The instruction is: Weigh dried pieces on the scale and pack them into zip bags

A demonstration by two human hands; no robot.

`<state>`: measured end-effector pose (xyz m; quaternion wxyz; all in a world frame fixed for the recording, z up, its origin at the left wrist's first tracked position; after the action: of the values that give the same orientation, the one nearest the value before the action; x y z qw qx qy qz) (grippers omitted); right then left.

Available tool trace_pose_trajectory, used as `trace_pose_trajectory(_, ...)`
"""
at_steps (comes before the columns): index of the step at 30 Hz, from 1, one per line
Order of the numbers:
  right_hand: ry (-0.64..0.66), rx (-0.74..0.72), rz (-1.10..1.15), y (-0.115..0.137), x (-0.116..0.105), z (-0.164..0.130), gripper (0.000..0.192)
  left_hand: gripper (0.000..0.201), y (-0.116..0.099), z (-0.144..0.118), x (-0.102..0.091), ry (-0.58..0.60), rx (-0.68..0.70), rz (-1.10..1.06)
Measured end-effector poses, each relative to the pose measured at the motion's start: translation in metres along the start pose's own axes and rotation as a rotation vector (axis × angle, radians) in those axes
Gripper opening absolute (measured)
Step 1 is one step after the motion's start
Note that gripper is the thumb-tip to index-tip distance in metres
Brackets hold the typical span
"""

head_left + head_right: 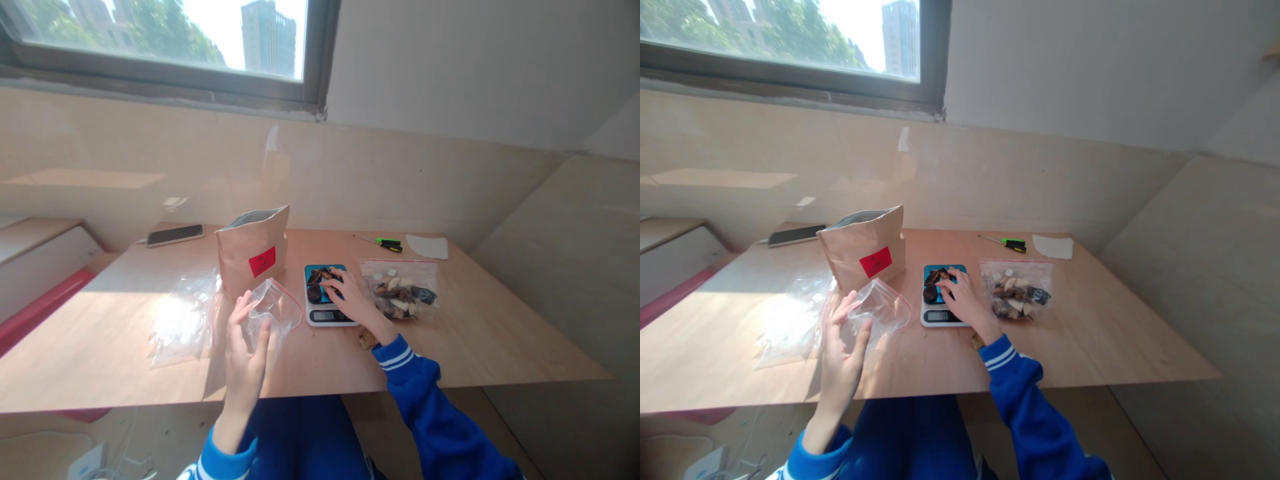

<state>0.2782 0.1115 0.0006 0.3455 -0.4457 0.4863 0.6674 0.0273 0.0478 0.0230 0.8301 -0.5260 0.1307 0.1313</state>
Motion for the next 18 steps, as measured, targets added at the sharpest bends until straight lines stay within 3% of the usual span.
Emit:
trace_pose_trajectory(12,0.031,0.047,-0.035,-0.013,-0.007,-0.016,0.037,0.033,0.005,-0.003,-0.003,0.003,-0.017,-0.020)
trace_pose_trajectory(18,-0.003,0.013,-0.067,-0.007,-0.007,-0.016,0.025,0.034,0.008,-0.005,-0.003,-0.004,-0.028,-0.028)
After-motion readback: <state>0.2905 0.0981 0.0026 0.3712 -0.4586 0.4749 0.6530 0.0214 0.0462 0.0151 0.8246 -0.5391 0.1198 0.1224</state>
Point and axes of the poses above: each hand's wrist, its own z-axis towards the middle knuckle, its own x-axis out of the palm, y = z × x, the point moved 8 cm from there along z, towards the middle knuckle, and after that the axes turned 15 degrees about y, right-handed, at the moved point
